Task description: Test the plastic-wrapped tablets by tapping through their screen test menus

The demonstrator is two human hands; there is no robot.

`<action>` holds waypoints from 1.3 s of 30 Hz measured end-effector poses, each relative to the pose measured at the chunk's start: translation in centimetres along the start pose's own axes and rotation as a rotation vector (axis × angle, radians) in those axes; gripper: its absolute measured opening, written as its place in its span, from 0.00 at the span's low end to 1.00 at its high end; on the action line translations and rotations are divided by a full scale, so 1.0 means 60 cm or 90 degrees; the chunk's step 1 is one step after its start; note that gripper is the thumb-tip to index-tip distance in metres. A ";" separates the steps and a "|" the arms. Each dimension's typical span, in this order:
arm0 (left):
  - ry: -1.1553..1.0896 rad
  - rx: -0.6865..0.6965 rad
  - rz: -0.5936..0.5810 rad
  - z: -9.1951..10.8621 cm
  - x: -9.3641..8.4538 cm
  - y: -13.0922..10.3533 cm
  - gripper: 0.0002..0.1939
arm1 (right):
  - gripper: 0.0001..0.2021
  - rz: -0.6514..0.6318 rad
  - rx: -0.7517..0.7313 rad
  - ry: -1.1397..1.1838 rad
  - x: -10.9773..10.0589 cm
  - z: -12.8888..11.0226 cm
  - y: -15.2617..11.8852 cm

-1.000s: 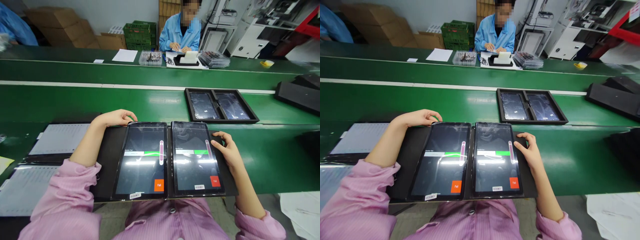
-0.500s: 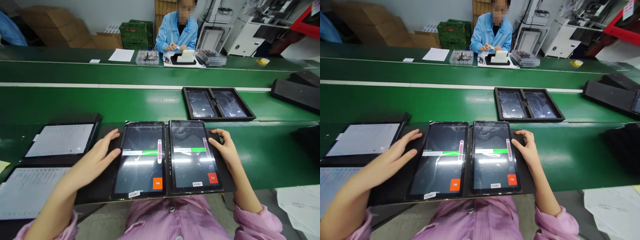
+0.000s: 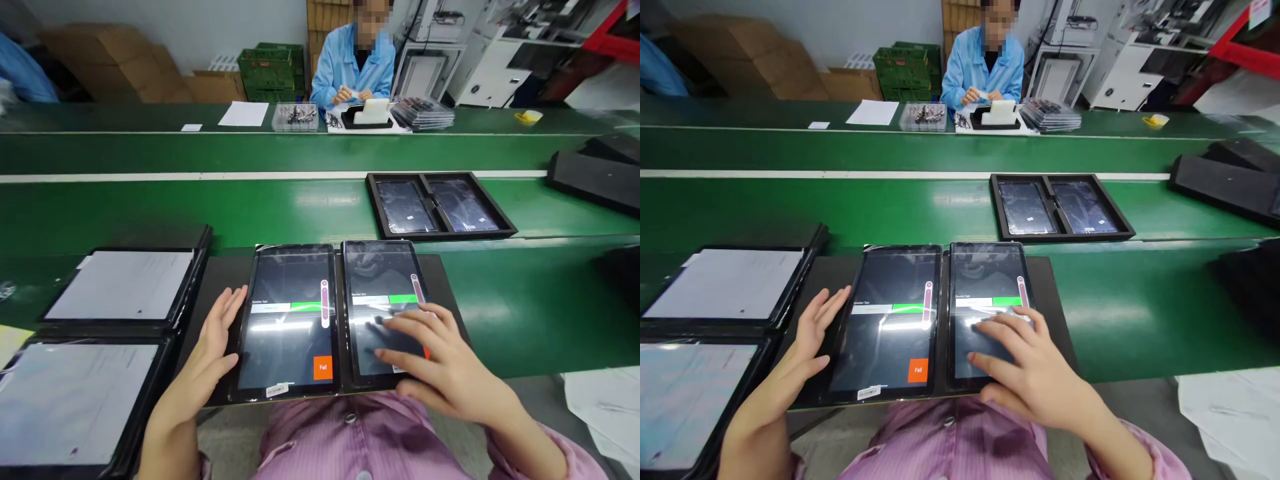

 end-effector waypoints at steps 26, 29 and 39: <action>0.128 0.136 -0.081 0.016 -0.015 0.002 0.41 | 0.29 0.221 0.561 0.183 0.075 0.222 -0.023; 0.152 0.129 -0.086 0.018 -0.017 0.003 0.41 | 0.28 0.228 0.575 0.221 0.070 0.214 -0.029; 0.153 0.125 -0.082 0.018 -0.020 0.004 0.41 | 0.27 0.221 0.635 0.294 0.068 0.209 -0.034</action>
Point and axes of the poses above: each hand's wrist, its own y-axis towards the middle knuckle, its own x-axis out of the palm, z = x × y, the point moved 1 cm from there along y, towards the middle knuckle, and after that the axes turned 6 degrees about -z, right-handed, at the moved point
